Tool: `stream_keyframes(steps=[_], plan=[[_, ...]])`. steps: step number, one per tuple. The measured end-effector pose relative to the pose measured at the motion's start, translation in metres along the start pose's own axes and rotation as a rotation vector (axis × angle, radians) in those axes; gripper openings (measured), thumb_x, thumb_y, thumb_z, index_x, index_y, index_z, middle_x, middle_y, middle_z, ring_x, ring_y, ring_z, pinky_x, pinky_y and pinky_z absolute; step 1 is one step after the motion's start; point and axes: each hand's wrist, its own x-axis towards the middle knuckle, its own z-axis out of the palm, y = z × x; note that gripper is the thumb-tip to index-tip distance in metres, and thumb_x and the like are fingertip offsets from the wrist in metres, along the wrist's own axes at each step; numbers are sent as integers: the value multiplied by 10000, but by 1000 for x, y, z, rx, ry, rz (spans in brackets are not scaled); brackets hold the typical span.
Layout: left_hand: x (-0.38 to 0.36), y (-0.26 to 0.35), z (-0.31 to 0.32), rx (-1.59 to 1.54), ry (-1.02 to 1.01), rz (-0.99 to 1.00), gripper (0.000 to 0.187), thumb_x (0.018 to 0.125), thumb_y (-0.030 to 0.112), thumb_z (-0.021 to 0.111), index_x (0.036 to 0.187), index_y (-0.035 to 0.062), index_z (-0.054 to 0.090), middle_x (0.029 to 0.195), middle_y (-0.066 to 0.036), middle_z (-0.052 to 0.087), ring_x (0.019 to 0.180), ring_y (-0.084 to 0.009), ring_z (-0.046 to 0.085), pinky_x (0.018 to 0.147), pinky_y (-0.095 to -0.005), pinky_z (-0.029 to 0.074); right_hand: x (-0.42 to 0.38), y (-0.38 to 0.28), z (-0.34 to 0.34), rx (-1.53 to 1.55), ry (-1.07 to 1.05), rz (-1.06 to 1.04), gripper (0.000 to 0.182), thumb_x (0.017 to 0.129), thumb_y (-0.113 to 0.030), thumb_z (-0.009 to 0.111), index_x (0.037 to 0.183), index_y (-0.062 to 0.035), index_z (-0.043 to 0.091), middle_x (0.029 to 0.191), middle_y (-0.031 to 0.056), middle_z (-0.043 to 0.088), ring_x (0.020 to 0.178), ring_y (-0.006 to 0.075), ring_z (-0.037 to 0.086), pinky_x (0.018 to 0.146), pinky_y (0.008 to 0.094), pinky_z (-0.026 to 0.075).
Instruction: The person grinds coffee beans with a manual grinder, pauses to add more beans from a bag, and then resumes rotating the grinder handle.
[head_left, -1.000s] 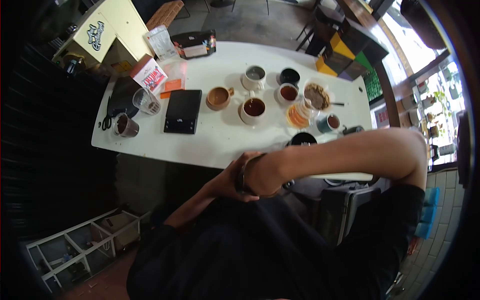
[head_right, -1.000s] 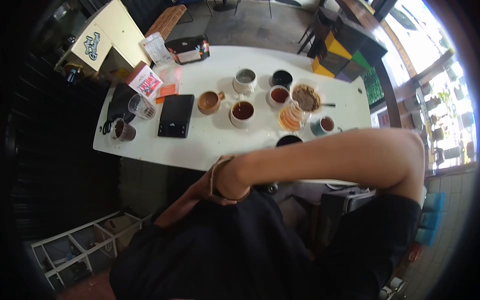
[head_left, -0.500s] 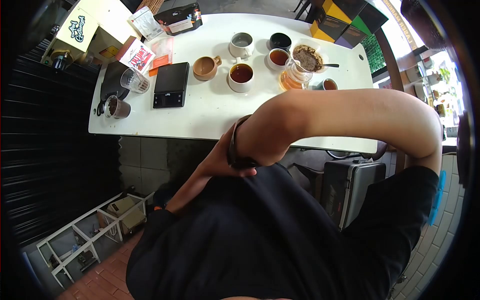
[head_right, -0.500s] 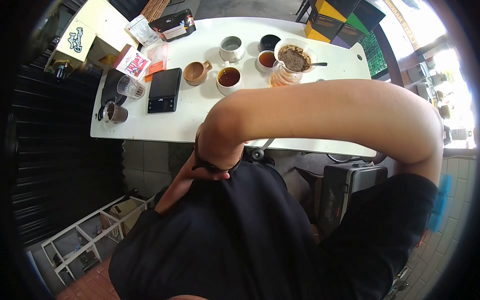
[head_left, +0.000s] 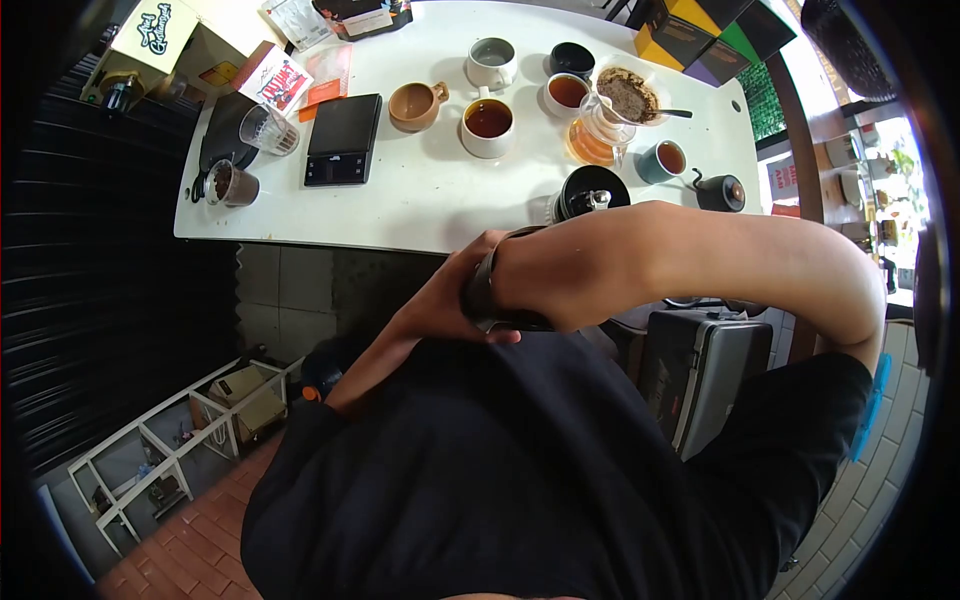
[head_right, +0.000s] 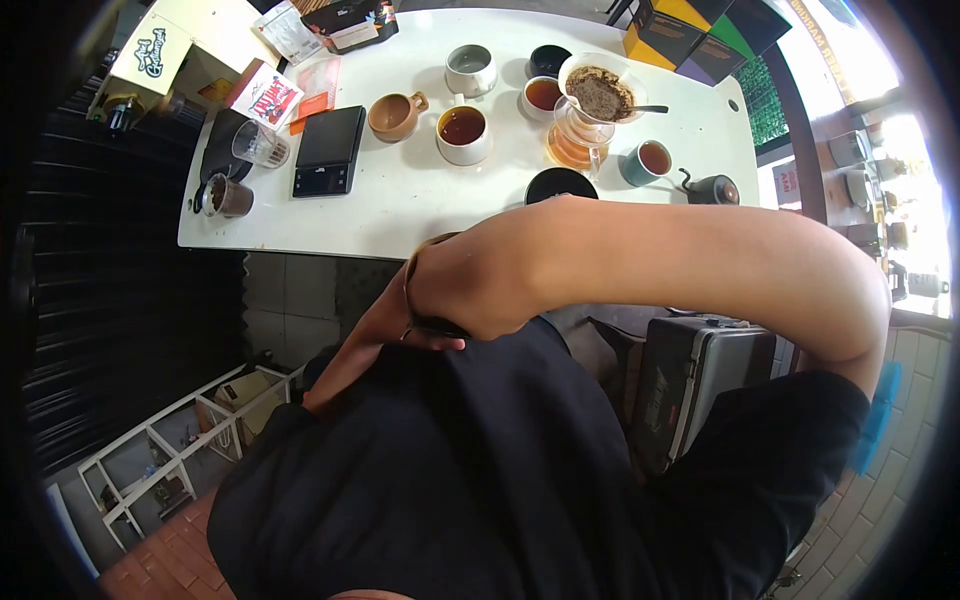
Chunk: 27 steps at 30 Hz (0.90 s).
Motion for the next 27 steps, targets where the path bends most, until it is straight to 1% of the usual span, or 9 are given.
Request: stream_keyframes(steps=[1, 3, 4, 6, 9, 13, 16, 25, 27], plan=[[-1, 0, -1, 0, 1, -2, 1013, 595, 222, 992, 1432, 76, 441, 1333, -107, 593, 1260, -216, 556, 1069, -390, 435, -5, -1, -2, 1, -1, -2, 143, 842, -33, 589, 919, -34, 710, 941, 167, 721, 836, 338, 690, 713, 423, 542], [-4, 1, -5, 58, -52, -44, 1047, 605, 219, 990, 1471, 81, 418, 1383, -108, 570, 1306, -223, 533, 1093, -395, 423, -14, -2, -4, 117, 120, -106, 126, 851, 12, 568, 926, 94, 627, 846, 238, 650, 796, 378, 660, 712, 428, 521], [-4, 5, -4, 57, -52, -46, 1047, 605, 219, 990, 1471, 81, 418, 1383, -108, 570, 1306, -223, 533, 1093, -395, 423, -15, 0, -3, 119, 119, -107, 126, 851, 12, 568, 926, 94, 627, 846, 238, 650, 796, 378, 660, 712, 428, 521], [-5, 16, -2, -245, 62, -325, 1095, 615, 228, 989, 1517, 87, 383, 1444, -112, 532, 1364, -231, 495, 1123, -397, 403, -19, 2, 1, 190, 331, -145, 119, 851, 14, 595, 915, 76, 674, 854, 237, 662, 819, 385, 669, 742, 440, 535], [-4, 22, -1, -308, 61, -416, 1139, 622, 233, 987, 1552, 89, 346, 1484, -119, 499, 1403, -240, 462, 1145, -399, 385, -15, 7, 11, 179, 480, -166, 147, 856, 11, 619, 968, 46, 707, 881, 228, 676, 836, 389, 673, 774, 442, 549], [-3, 12, -3, -282, 35, -364, 1141, 626, 229, 987, 1555, 84, 340, 1479, -125, 503, 1392, -238, 471, 1140, -398, 387, -14, 13, 15, 247, 458, -161, 151, 867, 5, 620, 982, 24, 716, 887, 213, 685, 833, 393, 671, 780, 436, 557], [-3, 1, -6, -72, -27, -122, 1148, 626, 226, 989, 1561, 83, 337, 1481, -126, 505, 1386, -239, 475, 1136, -398, 391, -12, 22, 29, 164, 591, -213, 158, 865, 9, 620, 990, 23, 715, 897, 215, 684, 851, 394, 670, 795, 438, 558], [10, 18, -5, -280, 14, -416, 1141, 642, 223, 984, 1569, 76, 335, 1468, -127, 514, 1389, -240, 464, 1146, -398, 374, -16, 26, 29, 261, 673, -178, 174, 816, 56, 647, 972, 31, 721, 932, 220, 693, 895, 385, 677, 820, 434, 554], [18, 17, -6, -298, -15, -430, 1162, 651, 230, 980, 1586, 81, 306, 1429, -104, 535, 1310, -208, 528, 1094, -378, 431, -18, 31, 29, 279, 687, -204, 157, 818, 40, 663, 960, 26, 729, 920, 213, 706, 870, 372, 691, 806, 414, 559]])
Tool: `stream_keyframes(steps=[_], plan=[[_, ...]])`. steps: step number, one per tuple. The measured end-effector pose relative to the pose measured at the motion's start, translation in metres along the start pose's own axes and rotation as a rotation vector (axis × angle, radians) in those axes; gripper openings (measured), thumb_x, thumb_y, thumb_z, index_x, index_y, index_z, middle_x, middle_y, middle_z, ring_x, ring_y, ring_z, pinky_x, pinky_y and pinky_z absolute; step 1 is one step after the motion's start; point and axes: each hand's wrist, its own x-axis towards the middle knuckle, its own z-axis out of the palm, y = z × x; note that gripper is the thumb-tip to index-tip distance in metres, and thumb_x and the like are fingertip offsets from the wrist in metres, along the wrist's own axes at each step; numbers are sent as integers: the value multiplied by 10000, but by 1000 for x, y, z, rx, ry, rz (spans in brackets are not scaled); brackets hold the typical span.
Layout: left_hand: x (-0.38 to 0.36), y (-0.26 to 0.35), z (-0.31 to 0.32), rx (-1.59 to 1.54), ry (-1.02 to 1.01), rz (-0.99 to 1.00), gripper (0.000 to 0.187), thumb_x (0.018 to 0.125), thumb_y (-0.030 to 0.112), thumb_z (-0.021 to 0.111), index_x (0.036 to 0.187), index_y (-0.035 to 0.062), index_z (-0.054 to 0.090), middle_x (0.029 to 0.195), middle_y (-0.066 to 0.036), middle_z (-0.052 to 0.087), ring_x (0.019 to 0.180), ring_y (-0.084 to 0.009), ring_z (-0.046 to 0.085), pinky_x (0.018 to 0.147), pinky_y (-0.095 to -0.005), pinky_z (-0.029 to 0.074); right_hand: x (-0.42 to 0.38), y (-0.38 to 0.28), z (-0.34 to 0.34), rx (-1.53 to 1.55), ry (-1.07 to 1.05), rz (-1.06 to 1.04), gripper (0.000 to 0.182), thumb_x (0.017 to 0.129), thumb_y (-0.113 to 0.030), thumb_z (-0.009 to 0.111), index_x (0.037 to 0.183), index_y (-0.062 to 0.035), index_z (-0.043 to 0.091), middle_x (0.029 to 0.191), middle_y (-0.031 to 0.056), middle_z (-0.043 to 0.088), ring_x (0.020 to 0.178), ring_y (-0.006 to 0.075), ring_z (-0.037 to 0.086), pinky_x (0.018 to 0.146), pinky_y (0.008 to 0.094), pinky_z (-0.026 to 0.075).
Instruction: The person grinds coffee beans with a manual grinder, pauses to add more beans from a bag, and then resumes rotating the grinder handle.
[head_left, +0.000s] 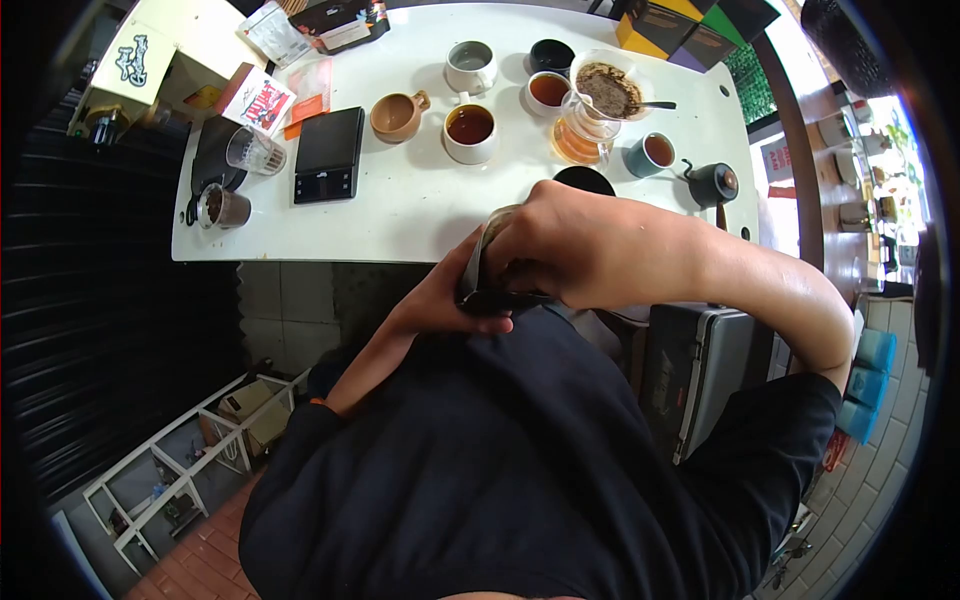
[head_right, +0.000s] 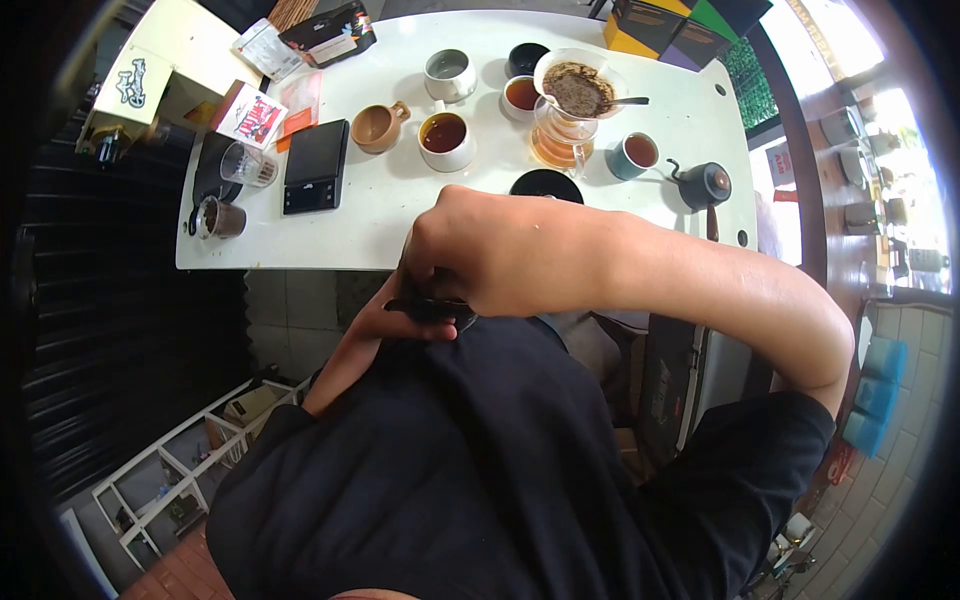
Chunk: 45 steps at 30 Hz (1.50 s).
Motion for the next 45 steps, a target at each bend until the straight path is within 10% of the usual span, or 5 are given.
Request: stream_keyframes(steps=[6, 13, 26, 45], plan=[[26, -21, -6, 28, -52, 194, 1053, 688, 207, 952, 1538, 76, 344, 1271, -52, 592, 989, -101, 635, 869, -299, 548, -5, -1, -31, -26, 83, 65, 144, 849, 36, 668, 979, 36, 732, 808, 175, 723, 729, 294, 713, 689, 365, 564], [36, -41, -23, 4, -10, 91, 881, 729, 215, 909, 1466, 58, 451, 1192, -62, 651, 1076, -137, 624, 947, -327, 527, -31, 5, -67, 47, 238, 289, 107, 917, -6, 684, 981, 73, 716, 775, 101, 724, 707, 136, 705, 683, 282, 574], [38, -22, -22, -83, 34, 182, 819, 740, 291, 876, 1415, 17, 502, 1318, -104, 628, 1186, -186, 608, 1041, -354, 483, -35, 114, -28, -226, 240, 307, 119, 886, -43, 699, 984, 23, 711, 899, 179, 720, 882, 342, 706, 823, 415, 547], [45, -20, -25, -116, 23, 174, 798, 759, 273, 861, 1418, 8, 498, 1328, -120, 629, 1200, -190, 605, 1049, -357, 480, -35, 133, -16, -220, 227, 107, 101, 894, -68, 678, 931, 27, 680, 884, 156, 691, 886, 346, 698, 818, 439, 538]])
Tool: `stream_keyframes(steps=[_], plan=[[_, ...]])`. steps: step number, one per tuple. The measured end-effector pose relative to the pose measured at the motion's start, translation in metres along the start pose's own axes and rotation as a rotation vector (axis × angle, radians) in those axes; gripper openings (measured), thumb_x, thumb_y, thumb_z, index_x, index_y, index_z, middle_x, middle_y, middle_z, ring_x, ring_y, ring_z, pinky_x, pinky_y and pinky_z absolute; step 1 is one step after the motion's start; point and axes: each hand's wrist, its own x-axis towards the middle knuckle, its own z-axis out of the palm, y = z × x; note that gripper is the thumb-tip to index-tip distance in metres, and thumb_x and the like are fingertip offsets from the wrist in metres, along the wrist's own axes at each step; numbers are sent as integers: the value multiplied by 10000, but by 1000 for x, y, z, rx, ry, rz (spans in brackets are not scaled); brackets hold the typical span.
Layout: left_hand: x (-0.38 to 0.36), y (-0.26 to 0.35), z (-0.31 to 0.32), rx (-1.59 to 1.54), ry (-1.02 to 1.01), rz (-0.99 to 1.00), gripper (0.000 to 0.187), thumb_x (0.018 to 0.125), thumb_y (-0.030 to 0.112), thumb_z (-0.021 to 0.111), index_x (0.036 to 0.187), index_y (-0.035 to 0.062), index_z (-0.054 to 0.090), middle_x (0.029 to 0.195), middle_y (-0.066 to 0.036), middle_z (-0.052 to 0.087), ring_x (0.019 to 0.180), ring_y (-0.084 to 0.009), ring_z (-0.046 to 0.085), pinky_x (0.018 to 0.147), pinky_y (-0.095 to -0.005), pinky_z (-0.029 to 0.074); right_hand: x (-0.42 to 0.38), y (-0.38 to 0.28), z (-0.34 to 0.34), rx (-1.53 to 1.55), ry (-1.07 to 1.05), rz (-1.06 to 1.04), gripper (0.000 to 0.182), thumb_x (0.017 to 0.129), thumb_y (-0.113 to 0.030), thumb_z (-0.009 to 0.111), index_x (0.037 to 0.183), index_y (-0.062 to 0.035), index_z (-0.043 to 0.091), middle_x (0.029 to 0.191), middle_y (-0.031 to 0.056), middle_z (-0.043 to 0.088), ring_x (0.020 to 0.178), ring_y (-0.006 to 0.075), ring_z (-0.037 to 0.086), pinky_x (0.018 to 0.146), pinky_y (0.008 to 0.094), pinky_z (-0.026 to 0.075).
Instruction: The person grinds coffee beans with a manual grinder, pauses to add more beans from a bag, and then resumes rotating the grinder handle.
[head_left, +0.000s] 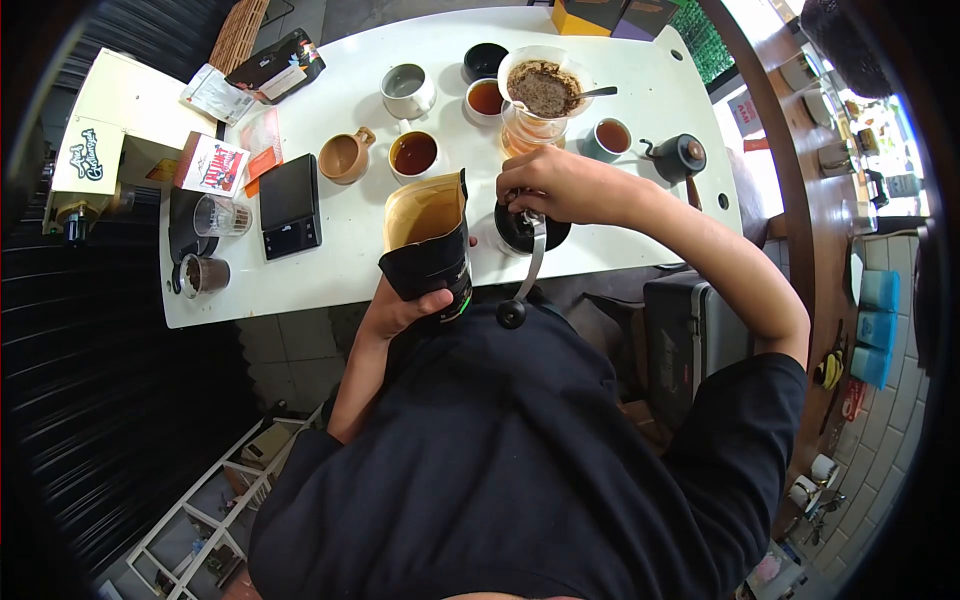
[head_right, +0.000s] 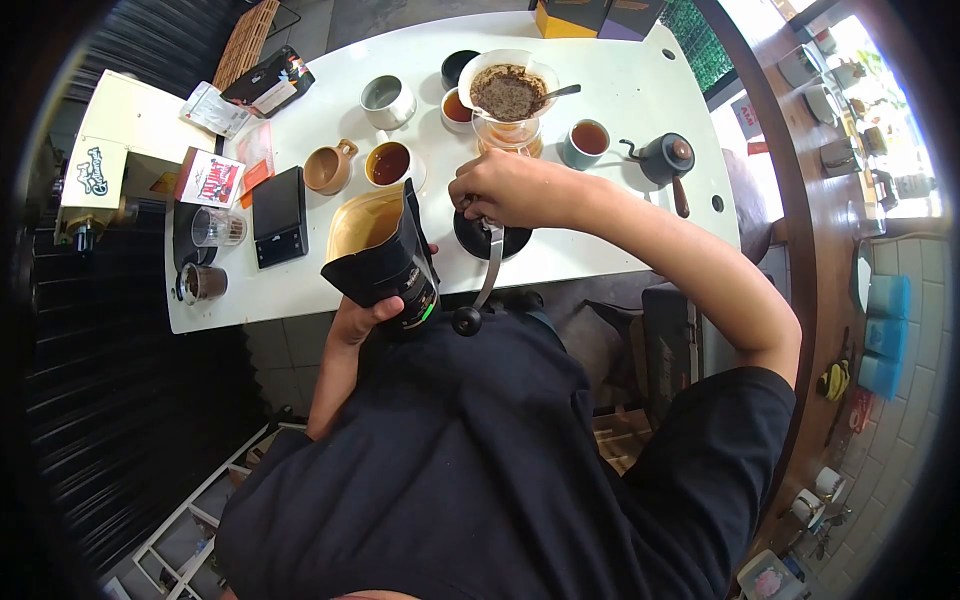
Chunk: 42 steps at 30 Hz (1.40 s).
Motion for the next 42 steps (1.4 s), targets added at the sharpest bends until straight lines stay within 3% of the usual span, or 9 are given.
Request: stream_keyframes(steps=[12, 26, 34, 36, 39, 42], plan=[[3, 1, -2, -19, -1, 13, 792, 757, 246, 857, 1422, 13, 497, 1331, -120, 632, 1170, -185, 623, 1028, -354, 499, -2, -12, -9, -27, -86, 28, 88, 918, -65, 634, 956, -12, 692, 984, 129, 608, 948, 324, 677, 840, 450, 522], [4, 3, -4, -1, -12, 13, 765, 764, 260, 861, 1403, 14, 519, 1325, -112, 638, 1171, -186, 620, 1039, -353, 489, 1, -13, -13, -51, -150, 33, 218, 876, -8, 566, 1088, -27, 618, 1032, 133, 634, 983, 335, 679, 849, 460, 525], [1, -20, -23, 99, 1, -14, 1021, 695, 267, 947, 1502, 31, 368, 1387, -104, 554, 1293, -225, 545, 1096, -376, 442, 3, -13, -21, 52, -184, 112, 278, 876, 13, 501, 1132, -31, 600, 919, 144, 695, 927, 351, 695, 817, 448, 525], [-1, -22, -20, 171, 21, 53, 1026, 685, 261, 953, 1497, 32, 369, 1379, -105, 556, 1286, -224, 551, 1095, -377, 444, 1, -10, -22, -19, -36, -20, 228, 915, -11, 505, 1121, -28, 604, 923, 156, 697, 906, 347, 697, 798, 449, 523], [-1, -11, -11, 308, 55, 180, 1028, 669, 245, 964, 1482, 36, 371, 1363, -110, 560, 1280, -220, 555, 1093, -379, 449, -3, -44, -44, 66, 111, -6, 135, 981, -74, 554, 1092, -26, 613, 934, 165, 699, 855, 336, 695, 787, 443, 524], [-1, -4, -3, 387, 111, 300, 967, 654, 216, 969, 1431, 41, 422, 1342, -115, 572, 1240, -216, 590, 1059, -375, 482, -15, -86, -60, 73, 291, -51, 80, 946, -51, 613, 1007, -15, 649, 859, 133, 702, 772, 294, 693, 689, 370, 529]])
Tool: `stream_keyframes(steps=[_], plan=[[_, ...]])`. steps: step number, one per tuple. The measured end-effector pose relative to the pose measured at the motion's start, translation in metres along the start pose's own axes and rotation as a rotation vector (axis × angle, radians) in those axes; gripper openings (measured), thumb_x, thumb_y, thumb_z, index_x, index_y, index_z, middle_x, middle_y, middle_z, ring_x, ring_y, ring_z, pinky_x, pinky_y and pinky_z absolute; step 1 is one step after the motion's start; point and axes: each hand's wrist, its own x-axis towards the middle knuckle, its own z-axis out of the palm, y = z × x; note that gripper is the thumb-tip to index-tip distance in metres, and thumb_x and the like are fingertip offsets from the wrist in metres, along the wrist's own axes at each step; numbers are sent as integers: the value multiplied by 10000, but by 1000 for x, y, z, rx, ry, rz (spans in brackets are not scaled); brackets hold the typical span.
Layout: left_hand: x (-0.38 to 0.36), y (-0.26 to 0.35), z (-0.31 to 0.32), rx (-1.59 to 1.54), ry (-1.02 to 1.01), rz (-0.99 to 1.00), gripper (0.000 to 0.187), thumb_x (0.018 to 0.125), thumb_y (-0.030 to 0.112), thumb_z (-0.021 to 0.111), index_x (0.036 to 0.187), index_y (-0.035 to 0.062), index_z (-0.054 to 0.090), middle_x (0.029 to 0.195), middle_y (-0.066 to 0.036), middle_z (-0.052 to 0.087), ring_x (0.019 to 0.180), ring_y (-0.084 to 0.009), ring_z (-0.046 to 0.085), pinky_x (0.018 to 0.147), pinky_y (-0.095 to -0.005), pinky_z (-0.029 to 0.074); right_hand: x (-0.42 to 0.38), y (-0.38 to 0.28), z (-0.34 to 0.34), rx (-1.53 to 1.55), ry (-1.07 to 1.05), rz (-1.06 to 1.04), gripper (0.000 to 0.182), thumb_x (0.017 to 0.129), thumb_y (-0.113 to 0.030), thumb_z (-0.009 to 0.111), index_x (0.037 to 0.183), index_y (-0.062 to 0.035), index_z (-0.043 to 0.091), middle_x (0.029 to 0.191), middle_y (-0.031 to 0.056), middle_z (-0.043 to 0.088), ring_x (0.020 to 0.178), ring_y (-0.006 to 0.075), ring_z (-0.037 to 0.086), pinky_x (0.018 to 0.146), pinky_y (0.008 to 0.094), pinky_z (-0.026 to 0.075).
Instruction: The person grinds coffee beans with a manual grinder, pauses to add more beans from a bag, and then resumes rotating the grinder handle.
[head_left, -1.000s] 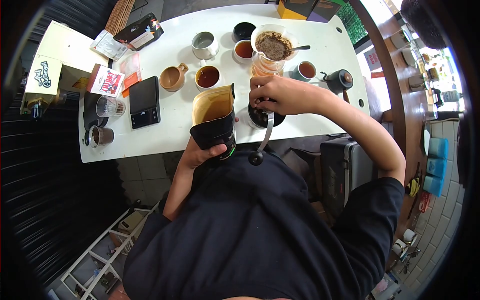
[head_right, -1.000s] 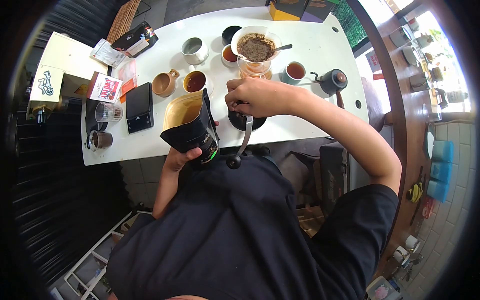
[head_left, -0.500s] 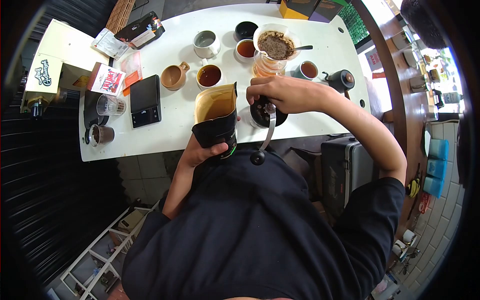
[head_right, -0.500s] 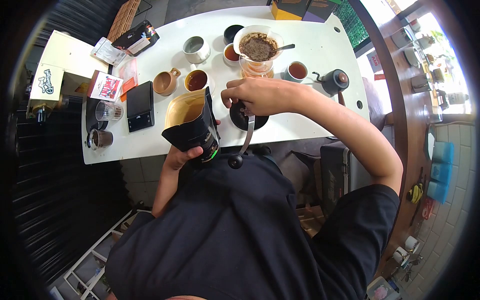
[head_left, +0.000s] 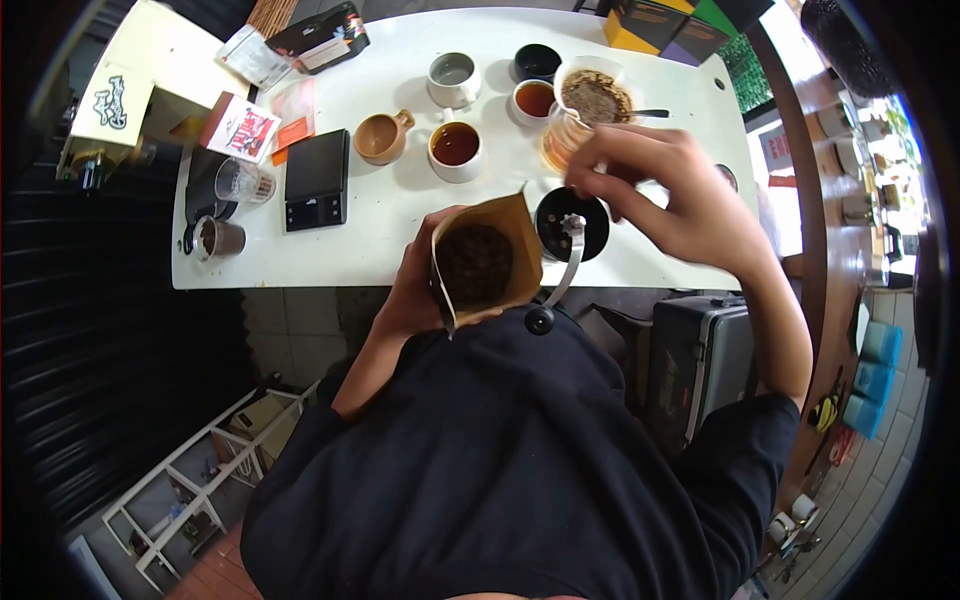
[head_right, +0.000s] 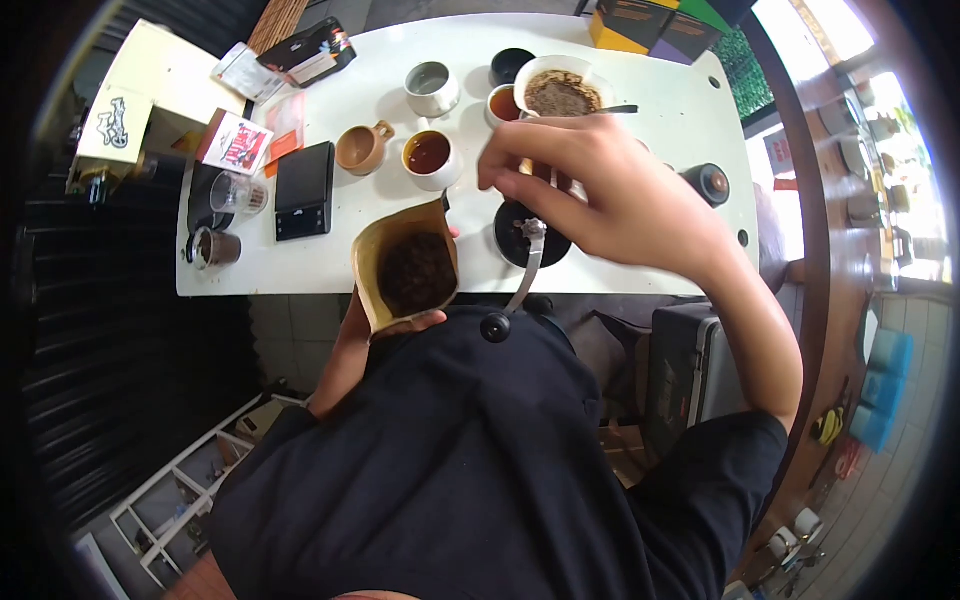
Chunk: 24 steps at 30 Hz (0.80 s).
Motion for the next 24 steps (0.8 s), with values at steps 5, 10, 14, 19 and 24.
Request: stream_keyframes(steps=[5, 10, 14, 19, 24], plan=[[9, 9, -2, 55, 3, 56, 930, 608, 200, 979, 1387, 62, 491, 1390, -116, 564, 1167, -262, 662, 1001, -369, 529, -14, -51, -12, -52, -42, -73, 119, 884, 36, 636, 990, 37, 690, 975, 136, 715, 780, 209, 719, 675, 330, 575], [18, 19, 4, 231, -70, 153, 936, 600, 222, 974, 1394, 52, 510, 1425, -129, 544, 1218, -287, 640, 1028, -393, 519, -6, -68, 9, -196, -308, -167, 180, 848, 27, 602, 1007, 69, 674, 1133, 219, 683, 971, 320, 713, 822, 396, 605], [22, 11, 8, 205, -264, 146, 938, 596, 282, 967, 1399, 36, 550, 1449, -135, 514, 1304, -281, 579, 1087, -409, 472, -4, -47, 31, -205, -719, -167, 106, 849, -16, 591, 861, 84, 623, 1062, 230, 670, 908, 314, 696, 741, 394, 576], [16, 7, 10, 182, -358, 77, 1024, 551, 315, 989, 1423, 46, 524, 1432, -129, 511, 1334, -292, 530, 1107, -408, 436, 11, -33, 61, -406, -1245, -5, 119, 880, -22, 549, 855, 16, 659, 986, 161, 666, 879, 233, 670, 727, 340, 527], [13, 5, 12, 195, -353, 58, 1029, 519, 300, 1000, 1409, 57, 545, 1442, -124, 517, 1316, -297, 552, 1094, -422, 458, -53, 47, 118, -813, -1179, -566, 237, 972, -107, 466, 880, -26, 668, 974, 98, 658, 961, 180, 632, 847, 328, 497]])
